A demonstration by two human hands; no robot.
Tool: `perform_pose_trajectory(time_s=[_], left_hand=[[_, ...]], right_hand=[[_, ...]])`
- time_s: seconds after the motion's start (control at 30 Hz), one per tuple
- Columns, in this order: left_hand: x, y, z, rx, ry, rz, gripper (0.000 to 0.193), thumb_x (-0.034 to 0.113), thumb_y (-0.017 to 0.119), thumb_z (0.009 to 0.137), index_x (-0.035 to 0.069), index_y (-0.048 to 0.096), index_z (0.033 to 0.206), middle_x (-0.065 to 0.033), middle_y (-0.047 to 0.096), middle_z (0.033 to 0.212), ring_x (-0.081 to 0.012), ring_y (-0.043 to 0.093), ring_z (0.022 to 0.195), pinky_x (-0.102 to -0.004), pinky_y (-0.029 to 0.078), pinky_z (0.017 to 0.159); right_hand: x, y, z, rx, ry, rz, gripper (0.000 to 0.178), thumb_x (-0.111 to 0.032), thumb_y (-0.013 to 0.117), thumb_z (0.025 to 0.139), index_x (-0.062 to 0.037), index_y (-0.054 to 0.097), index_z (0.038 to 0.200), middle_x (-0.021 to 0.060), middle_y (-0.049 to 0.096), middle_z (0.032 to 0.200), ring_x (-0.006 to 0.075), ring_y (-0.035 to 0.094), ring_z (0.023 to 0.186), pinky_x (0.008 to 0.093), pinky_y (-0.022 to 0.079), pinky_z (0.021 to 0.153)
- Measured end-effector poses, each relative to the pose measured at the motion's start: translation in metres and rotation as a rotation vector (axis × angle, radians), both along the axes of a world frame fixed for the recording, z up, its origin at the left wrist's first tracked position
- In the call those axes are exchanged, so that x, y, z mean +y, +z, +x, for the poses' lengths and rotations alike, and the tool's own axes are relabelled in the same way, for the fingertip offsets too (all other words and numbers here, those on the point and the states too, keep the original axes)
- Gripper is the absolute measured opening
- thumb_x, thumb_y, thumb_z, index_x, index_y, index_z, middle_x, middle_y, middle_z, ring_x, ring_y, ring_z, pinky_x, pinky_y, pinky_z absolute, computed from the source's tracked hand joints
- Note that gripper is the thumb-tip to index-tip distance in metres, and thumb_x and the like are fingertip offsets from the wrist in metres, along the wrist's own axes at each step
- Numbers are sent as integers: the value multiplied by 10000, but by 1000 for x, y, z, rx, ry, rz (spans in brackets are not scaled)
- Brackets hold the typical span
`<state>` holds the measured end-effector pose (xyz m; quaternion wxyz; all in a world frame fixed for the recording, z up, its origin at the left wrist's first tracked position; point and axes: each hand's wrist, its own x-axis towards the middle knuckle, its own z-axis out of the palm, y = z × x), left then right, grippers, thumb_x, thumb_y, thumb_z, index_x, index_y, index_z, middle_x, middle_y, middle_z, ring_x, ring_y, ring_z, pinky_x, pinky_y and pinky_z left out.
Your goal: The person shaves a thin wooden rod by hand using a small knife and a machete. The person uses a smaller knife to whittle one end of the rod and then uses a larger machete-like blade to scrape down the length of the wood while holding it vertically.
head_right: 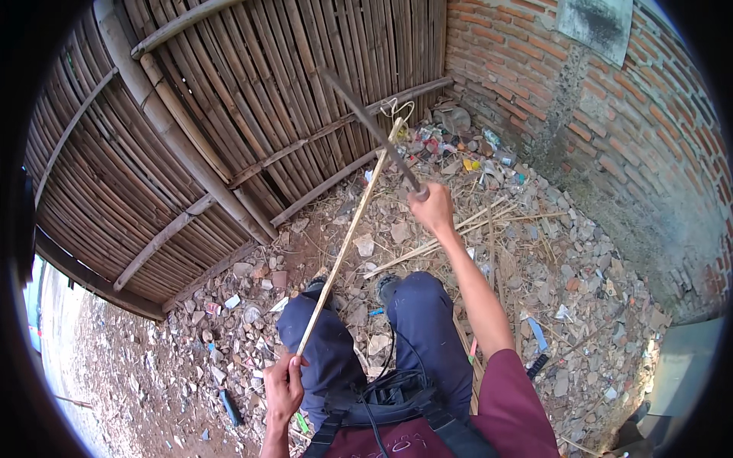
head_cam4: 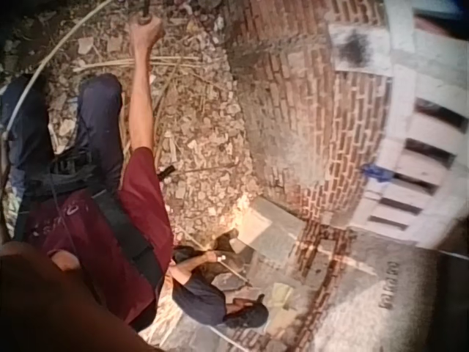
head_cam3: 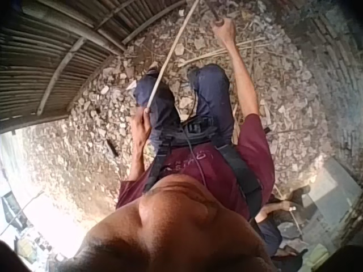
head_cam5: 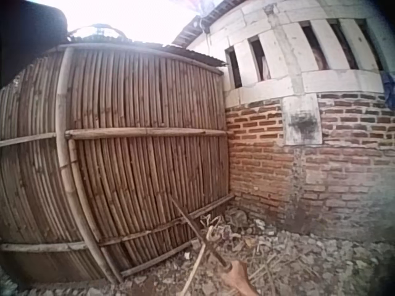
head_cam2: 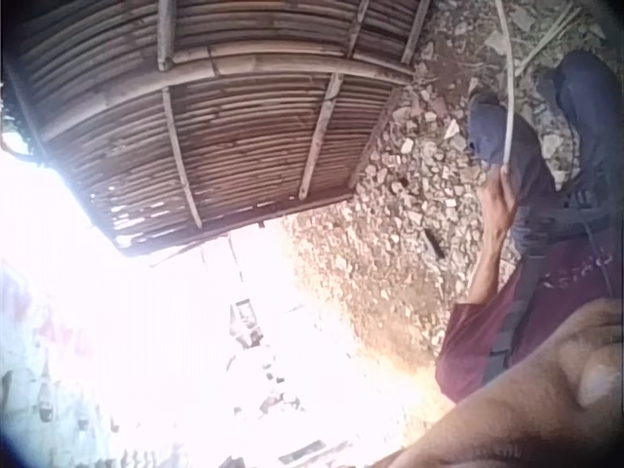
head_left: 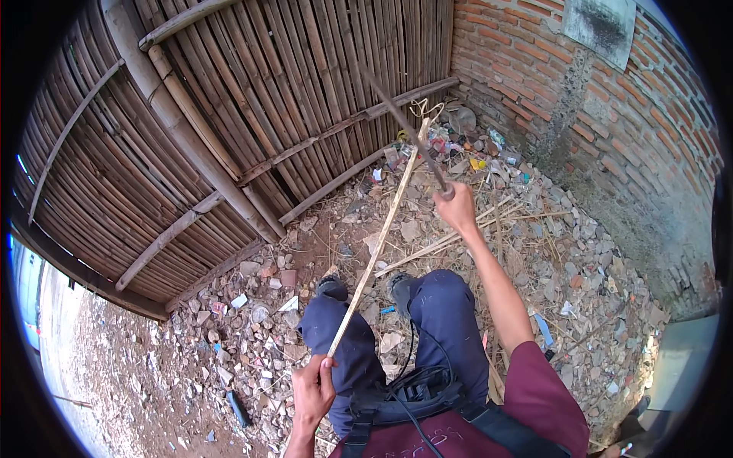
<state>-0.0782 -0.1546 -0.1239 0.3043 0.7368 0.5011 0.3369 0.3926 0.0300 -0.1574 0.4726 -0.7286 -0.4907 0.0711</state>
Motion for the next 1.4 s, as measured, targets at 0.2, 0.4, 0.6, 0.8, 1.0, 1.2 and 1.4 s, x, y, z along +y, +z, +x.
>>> perform_pose_trajectory(time_s=[0.2, 0.4, 0.6, 0.8, 1.0, 1.2, 1.4], left_hand=[[-1, -2, -13, 90, 13, -189, 261, 164, 580, 1110, 15, 748, 979, -77, 471, 509, -161, 434, 437, -369, 334, 480], [24, -7, -13, -46, 65, -256, 302, 234, 665, 1089, -8, 624, 914, 38, 372, 626, -74, 310, 612, -324, 244, 537], [48, 6, -3, -197, 36, -382, 316, 246, 568, 1150, 44, 587, 908, 95, 397, 707, -20, 325, 649, -254, 232, 562], [60, 6, 13, -290, -65, -469, 308, 325, 529, 1167, 79, 605, 997, 122, 355, 633, 14, 269, 509, -223, 173, 462], [67, 15, 45, -339, -124, -580, 290, 321, 526, 1168, 80, 600, 1024, 118, 351, 642, 12, 265, 513, -221, 174, 466], [76, 26, 61, -555, -237, -800, 201, 283, 505, 1173, 94, 562, 1135, 92, 350, 678, -17, 249, 517, -235, 180, 473], [89, 31, 73, -584, -346, -813, 217, 286, 494, 1179, 89, 539, 1102, 77, 360, 689, -24, 254, 523, -241, 205, 454]], right_hand=[[-11, -68, 83, 164, -229, -112, 314, -283, 703, 870, 25, 713, 808, 192, 724, 713, 333, 740, 689, 478, 544, 725], [-145, -235, 132, 265, -566, -465, 511, -407, 771, 824, 67, 746, 1011, 278, 769, 999, 395, 756, 970, 477, 554, 874], [-324, -336, 99, 389, -783, -870, 621, -477, 737, 872, 49, 752, 1202, 315, 746, 1200, 449, 718, 1177, 506, 553, 995], [-432, -371, 42, 358, -894, -1080, 566, -424, 717, 878, 25, 758, 1219, 296, 745, 1235, 431, 710, 1219, 512, 554, 1037], [-461, -387, 22, 385, -883, -1094, 609, -407, 790, 837, 2, 707, 1280, 313, 690, 1341, 455, 677, 1267, 501, 552, 1061], [-442, -421, -10, 321, -682, -1077, 851, -389, 830, 799, 11, 518, 1481, 304, 672, 1375, 444, 676, 1271, 512, 533, 1090], [-404, -449, -42, 293, -646, -1082, 732, -361, 818, 824, 28, 571, 1393, 293, 696, 1297, 432, 697, 1201, 503, 556, 1030]])
